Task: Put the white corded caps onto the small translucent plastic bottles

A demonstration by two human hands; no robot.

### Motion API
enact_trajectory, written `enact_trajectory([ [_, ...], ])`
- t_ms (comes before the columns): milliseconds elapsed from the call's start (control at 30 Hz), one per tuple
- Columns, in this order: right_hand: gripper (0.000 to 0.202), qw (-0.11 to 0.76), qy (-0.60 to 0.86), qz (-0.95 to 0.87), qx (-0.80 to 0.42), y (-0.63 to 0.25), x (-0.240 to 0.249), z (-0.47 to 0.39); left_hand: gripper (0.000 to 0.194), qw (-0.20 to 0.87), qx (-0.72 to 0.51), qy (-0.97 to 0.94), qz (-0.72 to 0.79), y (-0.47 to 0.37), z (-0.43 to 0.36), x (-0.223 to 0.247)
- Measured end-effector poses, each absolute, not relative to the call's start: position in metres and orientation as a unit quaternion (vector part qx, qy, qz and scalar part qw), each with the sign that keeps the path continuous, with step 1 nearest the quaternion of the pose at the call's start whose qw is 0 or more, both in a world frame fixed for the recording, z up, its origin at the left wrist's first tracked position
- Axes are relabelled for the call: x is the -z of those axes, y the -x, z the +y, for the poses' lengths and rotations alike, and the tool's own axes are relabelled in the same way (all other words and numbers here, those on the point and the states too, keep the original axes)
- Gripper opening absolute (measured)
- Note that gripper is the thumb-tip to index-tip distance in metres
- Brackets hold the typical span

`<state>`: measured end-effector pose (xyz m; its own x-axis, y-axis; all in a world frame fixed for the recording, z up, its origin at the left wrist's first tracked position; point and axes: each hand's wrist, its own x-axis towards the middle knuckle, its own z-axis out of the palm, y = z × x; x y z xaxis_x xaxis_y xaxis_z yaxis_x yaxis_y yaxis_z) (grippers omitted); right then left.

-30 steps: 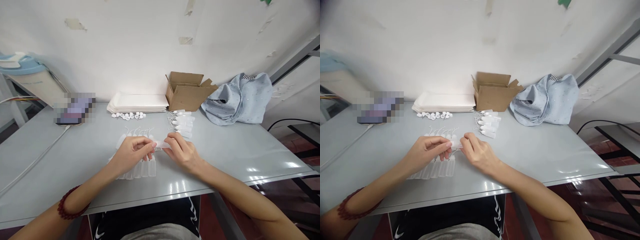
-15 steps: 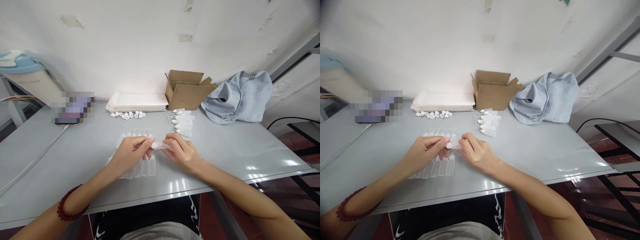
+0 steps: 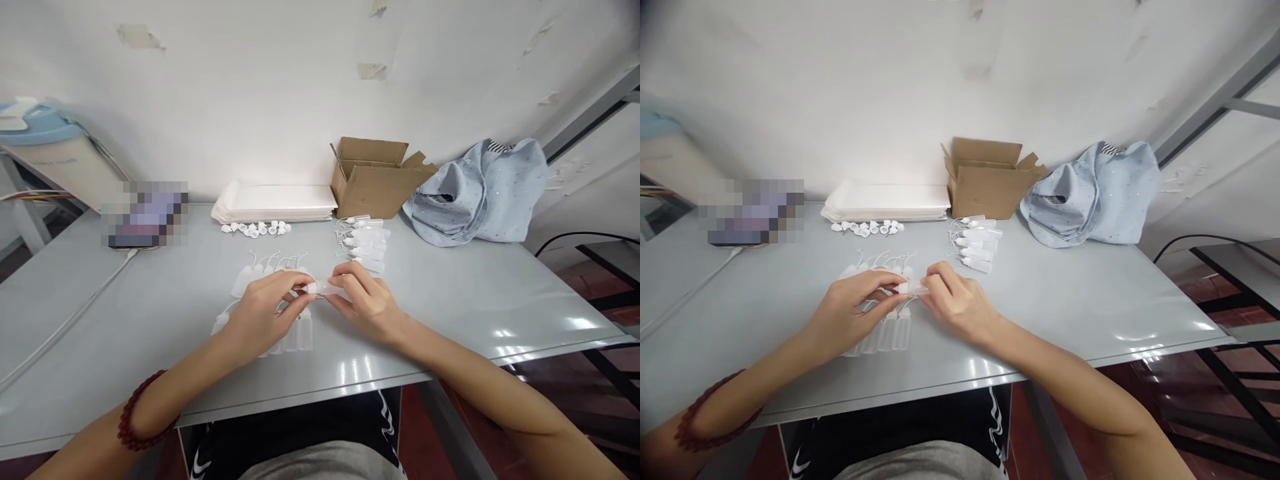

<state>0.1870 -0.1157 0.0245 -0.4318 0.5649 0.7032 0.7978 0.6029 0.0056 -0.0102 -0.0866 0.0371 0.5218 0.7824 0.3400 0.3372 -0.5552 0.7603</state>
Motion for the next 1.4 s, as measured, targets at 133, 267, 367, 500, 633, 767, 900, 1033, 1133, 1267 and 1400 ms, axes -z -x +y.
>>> enact_trajectory([
  [133,0.006,0.356,0.411,-0.823,0.166,-0.186,-0.023,-0.114,0.015,0.351,-0.341,-0.793,0.362,0.010,-0.087,-0.041],
  [267,0.003,0.364,0.406,-0.819,0.176,-0.186,-0.022,-0.114,0.031,0.399,-0.284,-0.783,0.383,0.008,-0.087,-0.049],
  [367,0.004,0.358,0.406,-0.821,0.181,-0.187,-0.022,-0.115,0.031,0.407,-0.272,-0.784,0.383,0.009,-0.087,-0.048],
  [500,0.007,0.364,0.403,-0.822,0.171,-0.187,-0.024,-0.114,0.018,0.385,-0.308,-0.791,0.362,0.010,-0.087,-0.043],
  [633,0.010,0.373,0.404,-0.820,0.159,-0.187,-0.024,-0.114,0.018,0.394,-0.310,-0.785,0.362,0.010,-0.085,-0.045],
  [767,0.009,0.356,0.401,-0.828,0.164,-0.186,-0.024,-0.115,0.030,0.441,-0.249,-0.775,0.378,0.011,-0.085,-0.049],
  [900,0.015,0.351,0.401,-0.832,0.153,-0.186,-0.025,-0.117,0.032,0.416,-0.251,-0.797,0.358,0.012,-0.085,-0.048],
  [1033,0.020,0.348,0.406,-0.838,0.111,-0.186,-0.026,-0.117,0.028,0.335,-0.281,-0.839,0.323,0.013,-0.084,-0.044],
  [1133,0.023,0.356,0.403,-0.842,0.049,-0.187,-0.027,-0.116,0.020,0.298,-0.291,-0.854,0.312,0.014,-0.083,-0.041],
  [1267,0.026,0.380,0.418,-0.823,-0.053,-0.186,-0.028,-0.115,0.017,0.348,-0.282,-0.827,0.341,0.013,-0.084,-0.042],
  [1400,0.025,0.405,0.431,-0.803,-0.074,-0.185,-0.026,-0.115,0.024,0.420,-0.268,-0.786,0.367,0.012,-0.083,-0.047],
])
